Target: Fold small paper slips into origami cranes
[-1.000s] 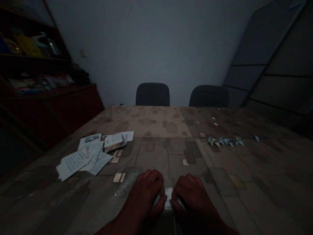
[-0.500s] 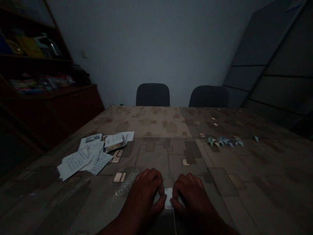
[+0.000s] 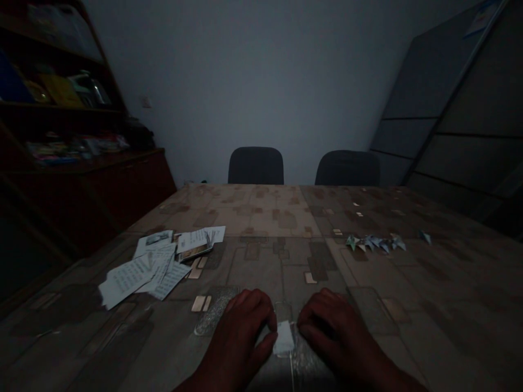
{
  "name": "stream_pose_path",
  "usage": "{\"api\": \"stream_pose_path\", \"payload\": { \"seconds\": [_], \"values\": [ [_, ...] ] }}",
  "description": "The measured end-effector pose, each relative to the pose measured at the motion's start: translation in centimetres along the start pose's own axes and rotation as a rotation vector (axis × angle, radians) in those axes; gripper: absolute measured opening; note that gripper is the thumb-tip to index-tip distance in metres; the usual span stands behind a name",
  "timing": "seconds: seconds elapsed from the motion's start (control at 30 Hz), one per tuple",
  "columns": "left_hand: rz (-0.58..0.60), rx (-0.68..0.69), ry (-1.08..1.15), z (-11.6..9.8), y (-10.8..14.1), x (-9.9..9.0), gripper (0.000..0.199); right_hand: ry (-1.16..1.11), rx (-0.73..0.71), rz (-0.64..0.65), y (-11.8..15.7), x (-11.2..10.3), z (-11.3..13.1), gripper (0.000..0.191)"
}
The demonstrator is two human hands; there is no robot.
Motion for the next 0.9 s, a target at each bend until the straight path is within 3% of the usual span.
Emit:
{"api": "stream_pose_path", "payload": {
  "seconds": [0.1, 0.17, 0.27, 0.57, 0.77, 0.9],
  "values": [
    [-0.006, 0.005, 0.009, 0.2, 0.0, 0.1, 0.024, 0.005, -0.204, -0.001, -0.1, -0.7, 1.1, 0.016],
    [-0.001, 0.010, 0.008, 0.3, 0.0, 0.2, 0.024, 0.101, -0.432, -0.054, 0.3, -0.5, 2.4, 0.021],
    [0.008, 0.022, -0.001, 0.3, 0.1, 0.3, 0.023, 0.265, -0.568, -0.086, 0.9, 0.8, 2.9, 0.012],
    [0.013, 0.035, -0.030, 0.2, 0.1, -0.1, 0.024, 0.418, -0.653, -0.032, 1.5, 2.3, 2.5, 0.004],
    [-0.090, 0.307, -0.232, 0.0, 1.8, -0.2, 0.005, 0.308, -0.533, 0.022, 1.1, 2.1, 2.0, 0.003],
    [-0.189, 0.535, -0.406, -0.7, 3.4, 0.0, 0.019, 0.279, -0.534, 0.039, 1.1, 2.1, 2.0, 0.012]
  ]
}}
Point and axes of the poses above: each hand's wrist, its own y-axis away from the middle knuckle, its own x-axis out of the palm, z = x × y, the point moved 7 cm from there along -y, towards the middle knuckle, and after that the axes turned 4 degrees about -z, right-handed, at the moved point
